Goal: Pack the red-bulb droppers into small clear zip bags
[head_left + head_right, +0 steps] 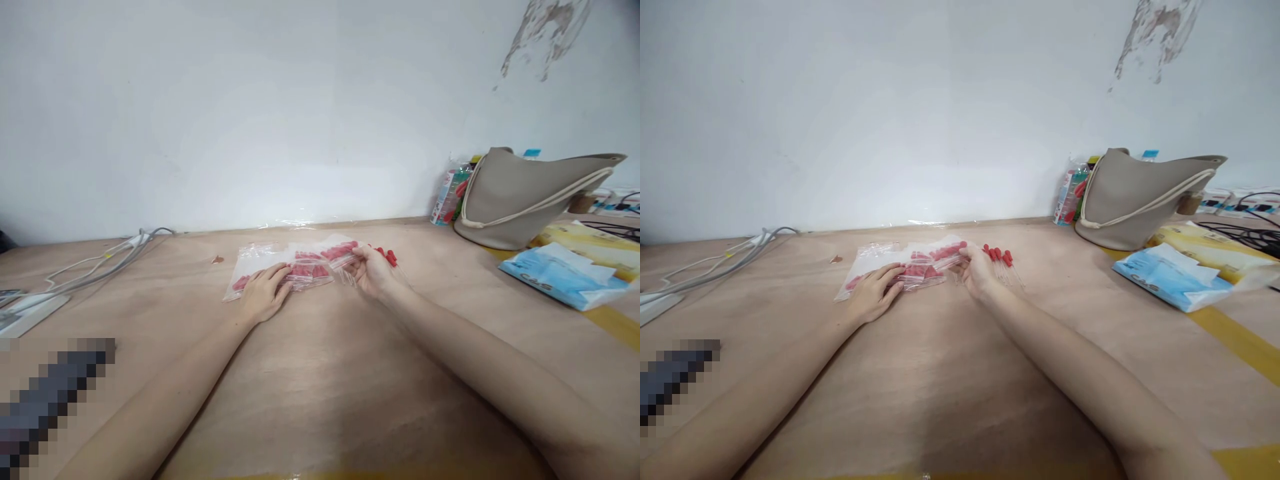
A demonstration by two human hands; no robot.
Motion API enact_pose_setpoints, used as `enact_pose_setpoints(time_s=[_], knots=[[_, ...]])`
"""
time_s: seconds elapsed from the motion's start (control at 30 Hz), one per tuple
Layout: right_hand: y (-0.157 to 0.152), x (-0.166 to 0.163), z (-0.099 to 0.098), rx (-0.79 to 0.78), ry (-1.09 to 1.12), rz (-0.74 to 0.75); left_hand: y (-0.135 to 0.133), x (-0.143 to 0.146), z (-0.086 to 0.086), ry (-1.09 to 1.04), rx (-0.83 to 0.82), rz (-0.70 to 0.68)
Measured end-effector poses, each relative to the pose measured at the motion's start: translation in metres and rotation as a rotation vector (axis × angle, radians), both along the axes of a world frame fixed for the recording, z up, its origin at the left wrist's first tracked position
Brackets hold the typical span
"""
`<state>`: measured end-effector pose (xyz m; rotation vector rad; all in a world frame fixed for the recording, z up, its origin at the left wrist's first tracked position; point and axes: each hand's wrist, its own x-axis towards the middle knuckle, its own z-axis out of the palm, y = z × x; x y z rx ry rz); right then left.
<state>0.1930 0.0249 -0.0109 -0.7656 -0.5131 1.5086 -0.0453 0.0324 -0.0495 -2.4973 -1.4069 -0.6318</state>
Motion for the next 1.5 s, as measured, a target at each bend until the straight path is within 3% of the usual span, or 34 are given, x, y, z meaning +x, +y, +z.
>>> enact_pose_setpoints(time_s=[0.17,0.3,0.43,0.57,0.7,0.9,1.1,1.2,1.27,1.33,1.4,1.5], knots=[[-0.01,-0.031,-0.02,-0.139,-0.112,0.2,-0.004,-0.001,0.002,-0.147,0.025,0.04],[-0.025,-0.019,-0.025,-0.329,-0.39,0.453,0.011,-0.014,0.017,-0.262,0.0,0.427],[-0.042,0.009,-0.028,-0.187,-0.528,0.638,0.046,-0.046,0.031,-0.278,-0.118,0.687],[-0.054,0.029,-0.036,-0.035,-0.496,0.704,0.072,-0.069,0.032,-0.255,-0.317,0.811],[-0.055,0.037,-0.042,0.002,-0.423,0.686,0.074,-0.075,0.033,-0.249,-0.354,0.834],[-0.052,0.038,-0.044,0.035,-0.385,0.717,0.051,-0.067,0.058,-0.24,-0.117,0.796],[-0.054,0.037,-0.043,0.031,-0.381,0.7,0.017,-0.031,0.077,-0.175,0.12,0.585],[-0.054,0.037,-0.043,0.033,-0.37,0.692,0.021,-0.025,0.078,-0.257,0.078,0.512],[-0.053,0.037,-0.043,0.039,-0.362,0.691,0.036,-0.031,0.077,-0.476,0.002,0.539],[-0.053,0.037,-0.043,0.04,-0.36,0.692,0.054,-0.041,0.074,-0.751,-0.194,0.61],[-0.053,0.036,-0.043,0.04,-0.361,0.692,0.068,-0.049,0.064,-0.813,-0.313,0.633],[-0.052,0.036,-0.043,0.04,-0.364,0.695,0.076,-0.056,0.041,-0.837,-0.34,0.606]])
